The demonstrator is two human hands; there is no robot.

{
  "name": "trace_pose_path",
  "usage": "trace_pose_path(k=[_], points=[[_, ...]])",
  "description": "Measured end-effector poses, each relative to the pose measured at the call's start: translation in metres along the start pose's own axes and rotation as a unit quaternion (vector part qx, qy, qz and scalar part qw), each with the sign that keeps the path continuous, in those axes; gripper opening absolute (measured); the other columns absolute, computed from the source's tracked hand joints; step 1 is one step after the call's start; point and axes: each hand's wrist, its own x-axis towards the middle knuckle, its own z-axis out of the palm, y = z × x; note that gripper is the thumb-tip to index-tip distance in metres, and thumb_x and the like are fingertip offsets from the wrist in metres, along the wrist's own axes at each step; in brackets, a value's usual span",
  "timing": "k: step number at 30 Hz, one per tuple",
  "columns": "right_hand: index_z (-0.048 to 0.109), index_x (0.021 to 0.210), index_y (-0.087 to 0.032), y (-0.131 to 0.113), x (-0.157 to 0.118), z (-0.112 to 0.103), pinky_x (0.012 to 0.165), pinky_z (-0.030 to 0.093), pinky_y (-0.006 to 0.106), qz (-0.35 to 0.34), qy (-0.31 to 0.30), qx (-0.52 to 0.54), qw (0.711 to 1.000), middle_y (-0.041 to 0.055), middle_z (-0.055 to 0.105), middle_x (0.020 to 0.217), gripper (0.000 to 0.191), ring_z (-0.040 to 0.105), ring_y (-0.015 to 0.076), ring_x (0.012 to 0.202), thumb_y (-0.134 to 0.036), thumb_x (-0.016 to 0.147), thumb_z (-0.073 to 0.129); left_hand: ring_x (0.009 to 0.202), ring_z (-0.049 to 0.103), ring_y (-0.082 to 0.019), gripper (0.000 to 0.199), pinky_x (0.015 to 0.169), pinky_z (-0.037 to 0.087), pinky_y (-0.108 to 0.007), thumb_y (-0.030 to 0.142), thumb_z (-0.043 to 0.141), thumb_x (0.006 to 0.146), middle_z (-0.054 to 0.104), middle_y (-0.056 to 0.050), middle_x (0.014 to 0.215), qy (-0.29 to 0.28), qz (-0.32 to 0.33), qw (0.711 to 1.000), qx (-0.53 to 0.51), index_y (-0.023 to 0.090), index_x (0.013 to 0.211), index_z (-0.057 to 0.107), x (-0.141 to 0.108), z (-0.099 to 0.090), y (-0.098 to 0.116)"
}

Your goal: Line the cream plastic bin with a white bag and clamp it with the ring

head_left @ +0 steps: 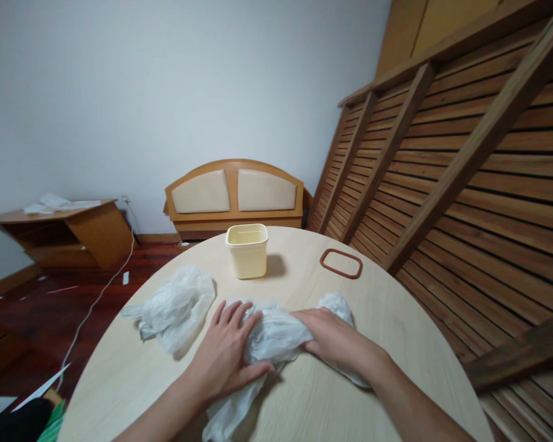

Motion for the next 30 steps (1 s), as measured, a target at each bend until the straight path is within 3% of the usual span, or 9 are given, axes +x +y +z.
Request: trace_pose_path(k=[3,6,9,13,16,20,25,30], points=[[0.071,0.099,-0.019,0.0,0.003,-0.003,0.088,0.045,0.033,-0.018,0.01,-0.025,0.999,0.0089,0.074,0.104,0.027,0.067,0.0256,0.101,-0.005,0.082,0.056,0.147,0.03,-0.042,0.092,0.118,0.026,-0.063,0.075,0.062,0.078,0.031,-0.018,0.162,0.012,0.036,0.999,0.0,0.019,0.149,0.042,0.003,0.001,0.001],[0.069,0.1,-0.018,0.0,0.005,-0.001,0.086,0.044,0.03,-0.036,0.033,-0.044,0.998,0.0081,0.07,0.105,0.031,0.065,0.0227,0.099,0.0,0.08,0.053,0.151,0.023,-0.037,0.095,0.119,0.028,-0.056,0.071,0.06,0.082,0.019,-0.014,0.167,-0.01,0.09,0.996,-0.022,0.022,0.157,0.026,0.011,0.0,0.008],[0.066,0.107,-0.019,0.0,0.005,0.0,0.086,0.043,0.028,-0.053,0.036,-0.056,0.996,0.0078,0.067,0.111,0.036,0.064,0.0212,0.102,0.001,0.08,0.053,0.147,0.032,-0.036,0.097,0.119,0.028,-0.055,0.065,0.065,0.08,0.034,-0.014,0.162,-0.047,0.093,0.994,-0.029,0.022,0.158,0.024,0.022,0.003,0.014],[0.068,0.11,-0.021,0.002,0.003,-0.005,0.087,0.04,0.03,-0.046,0.021,-0.089,0.995,0.0064,0.071,0.11,0.038,0.064,0.0222,0.103,0.0,0.082,0.052,0.125,0.054,-0.033,0.074,0.117,0.029,-0.054,0.048,0.068,0.082,0.064,-0.012,0.133,-0.068,0.059,0.996,-0.015,0.021,0.147,0.045,0.028,0.009,0.014],[0.07,0.098,-0.021,0.013,0.002,-0.014,0.083,0.038,0.031,-0.02,0.018,-0.142,0.989,0.0057,0.073,0.099,0.035,0.065,0.0223,0.093,0.003,0.081,0.051,0.118,0.057,-0.031,0.052,0.116,0.028,-0.054,0.039,0.069,0.081,0.066,-0.009,0.123,-0.067,0.039,0.997,-0.002,0.024,0.131,0.06,0.026,0.011,0.01],[0.071,0.084,-0.019,0.033,0.0,-0.026,0.078,0.035,0.031,0.016,0.032,-0.189,0.981,0.0061,0.073,0.091,0.03,0.064,0.0208,0.087,0.004,0.079,0.054,0.126,0.051,-0.031,0.04,0.118,0.025,-0.052,0.029,0.07,0.078,0.063,-0.009,0.13,-0.068,0.034,0.997,-0.001,0.022,0.117,0.063,0.024,0.014,0.006],[0.072,0.083,-0.019,0.053,-0.006,-0.037,0.087,0.034,0.035,0.061,0.06,-0.205,0.975,0.008,0.072,0.095,0.024,0.061,0.0234,0.097,0.0,0.081,0.057,0.128,0.05,-0.031,0.059,0.118,0.026,-0.05,0.021,0.065,0.077,0.063,-0.01,0.131,-0.076,0.032,0.997,0.004,0.021,0.134,0.054,0.024,0.022,0.006],[0.073,0.094,-0.02,0.073,-0.013,-0.035,0.109,0.026,0.049,0.096,0.08,-0.237,0.963,0.0102,0.071,0.113,0.037,0.056,0.0293,0.118,0.005,0.076,0.052,0.123,0.052,-0.033,0.058,0.118,0.024,-0.053,0.038,0.068,0.078,0.065,-0.011,0.122,-0.056,0.025,0.998,-0.003,0.02,0.132,0.057,0.024,0.021,0.011]])
